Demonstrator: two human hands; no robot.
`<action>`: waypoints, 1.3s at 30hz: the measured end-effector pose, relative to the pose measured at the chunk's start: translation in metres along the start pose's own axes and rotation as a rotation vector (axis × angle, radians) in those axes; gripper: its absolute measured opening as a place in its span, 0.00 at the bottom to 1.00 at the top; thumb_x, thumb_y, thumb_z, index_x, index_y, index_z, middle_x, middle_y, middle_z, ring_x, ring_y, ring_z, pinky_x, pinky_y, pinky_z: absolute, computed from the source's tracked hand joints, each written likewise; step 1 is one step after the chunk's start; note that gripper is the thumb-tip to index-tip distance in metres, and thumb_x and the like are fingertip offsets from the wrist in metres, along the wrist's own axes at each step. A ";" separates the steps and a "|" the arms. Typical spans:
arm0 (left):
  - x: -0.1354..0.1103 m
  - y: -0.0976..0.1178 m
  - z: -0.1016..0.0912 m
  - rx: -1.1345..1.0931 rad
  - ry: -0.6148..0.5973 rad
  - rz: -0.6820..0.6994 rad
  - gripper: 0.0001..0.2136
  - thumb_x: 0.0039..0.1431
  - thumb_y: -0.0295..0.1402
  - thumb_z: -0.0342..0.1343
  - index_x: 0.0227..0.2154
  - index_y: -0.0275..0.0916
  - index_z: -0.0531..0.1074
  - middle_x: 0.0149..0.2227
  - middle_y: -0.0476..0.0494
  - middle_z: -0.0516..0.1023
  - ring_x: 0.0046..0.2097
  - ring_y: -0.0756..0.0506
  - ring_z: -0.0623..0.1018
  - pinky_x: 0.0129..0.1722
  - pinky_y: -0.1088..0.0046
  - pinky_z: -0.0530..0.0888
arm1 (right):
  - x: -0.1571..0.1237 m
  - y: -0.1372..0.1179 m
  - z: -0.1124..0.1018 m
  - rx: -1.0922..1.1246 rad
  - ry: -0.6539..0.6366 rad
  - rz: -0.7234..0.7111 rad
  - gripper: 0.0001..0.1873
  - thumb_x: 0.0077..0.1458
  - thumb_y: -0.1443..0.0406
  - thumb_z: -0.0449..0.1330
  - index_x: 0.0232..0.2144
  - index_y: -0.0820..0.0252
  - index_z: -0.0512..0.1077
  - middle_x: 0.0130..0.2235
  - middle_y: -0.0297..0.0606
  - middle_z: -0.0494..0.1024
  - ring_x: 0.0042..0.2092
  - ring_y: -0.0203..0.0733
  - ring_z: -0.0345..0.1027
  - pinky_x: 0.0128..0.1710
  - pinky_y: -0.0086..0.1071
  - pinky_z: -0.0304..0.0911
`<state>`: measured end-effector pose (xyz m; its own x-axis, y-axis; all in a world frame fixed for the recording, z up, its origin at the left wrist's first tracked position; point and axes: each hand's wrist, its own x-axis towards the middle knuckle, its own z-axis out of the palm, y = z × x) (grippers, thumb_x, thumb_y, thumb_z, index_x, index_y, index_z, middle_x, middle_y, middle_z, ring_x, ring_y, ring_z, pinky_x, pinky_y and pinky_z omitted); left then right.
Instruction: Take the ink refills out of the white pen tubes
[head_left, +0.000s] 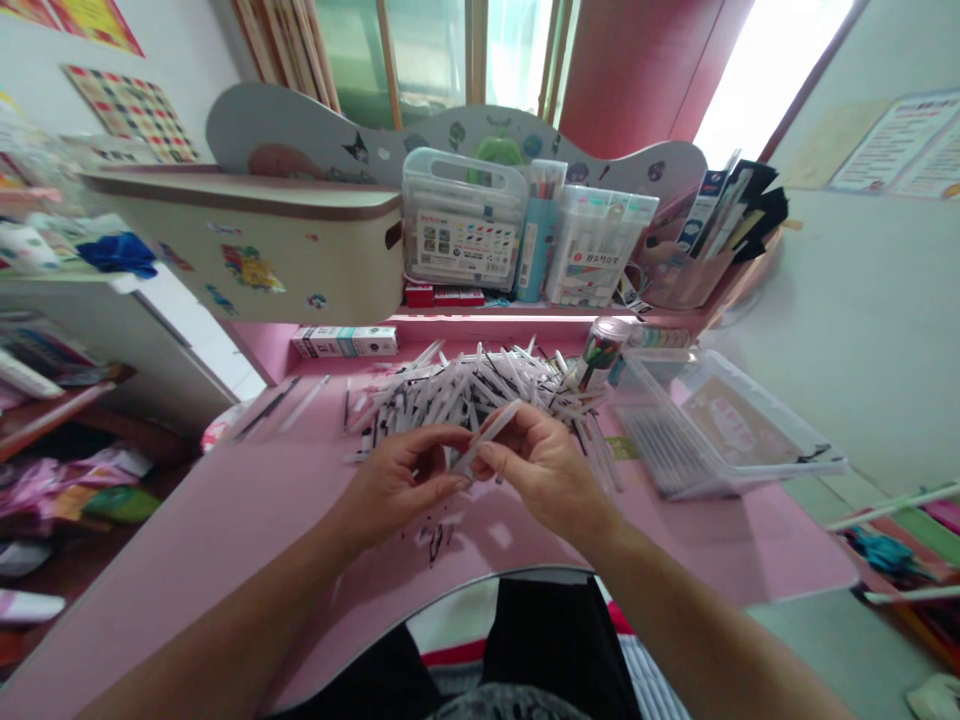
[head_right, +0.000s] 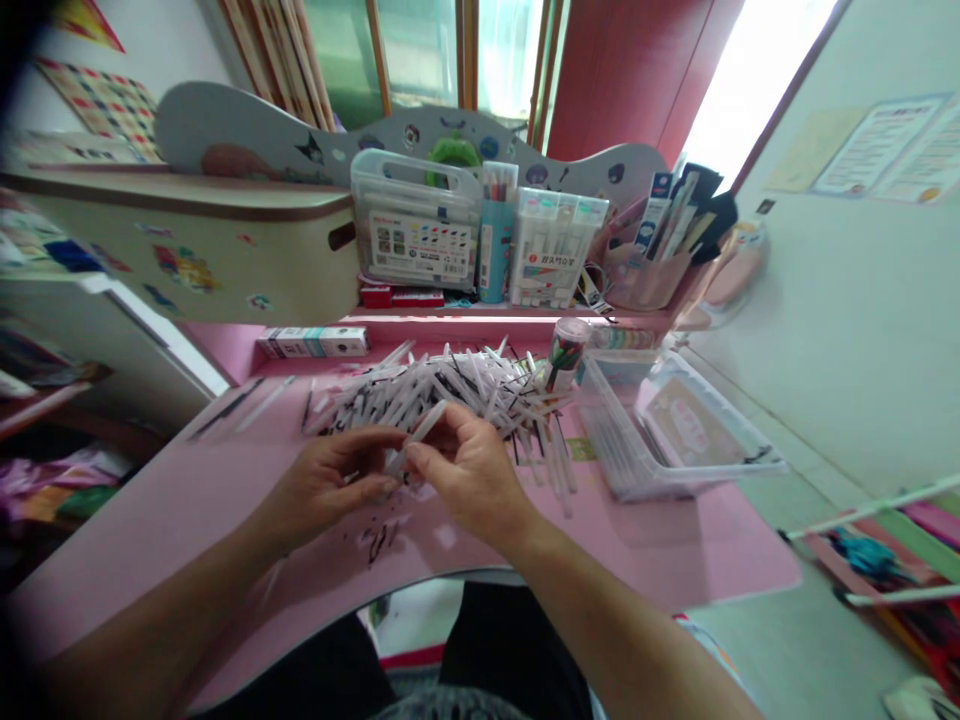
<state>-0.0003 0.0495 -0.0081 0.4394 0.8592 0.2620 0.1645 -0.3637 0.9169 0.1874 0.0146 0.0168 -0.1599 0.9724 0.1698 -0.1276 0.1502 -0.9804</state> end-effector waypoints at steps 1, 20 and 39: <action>0.000 -0.002 0.000 -0.014 0.002 -0.016 0.15 0.49 0.30 0.66 0.42 0.41 0.80 0.24 0.49 0.75 0.24 0.50 0.71 0.24 0.76 0.67 | 0.002 0.003 0.005 0.003 -0.003 -0.002 0.05 0.54 0.65 0.63 0.32 0.58 0.69 0.29 0.30 0.75 0.31 0.34 0.71 0.33 0.29 0.70; 0.017 0.001 -0.014 -0.579 0.404 -0.148 0.09 0.53 0.36 0.64 0.34 0.37 0.74 0.33 0.47 0.78 0.26 0.51 0.76 0.27 0.76 0.73 | -0.056 0.028 -0.068 -1.666 0.144 0.170 0.09 0.59 0.69 0.56 0.31 0.63 0.77 0.38 0.49 0.75 0.43 0.51 0.69 0.45 0.41 0.63; 0.021 -0.001 -0.016 -0.834 0.385 -0.388 0.08 0.55 0.30 0.63 0.35 0.39 0.69 0.30 0.48 0.81 0.29 0.48 0.83 0.24 0.80 0.77 | -0.096 -0.031 -0.077 -1.147 0.148 -0.093 0.07 0.56 0.67 0.55 0.26 0.57 0.70 0.32 0.38 0.72 0.36 0.42 0.68 0.36 0.33 0.64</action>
<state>-0.0055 0.0732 0.0014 0.1458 0.9769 -0.1564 -0.5020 0.2093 0.8391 0.2817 -0.0693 0.0236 -0.0709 0.9491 0.3069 0.8413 0.2222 -0.4929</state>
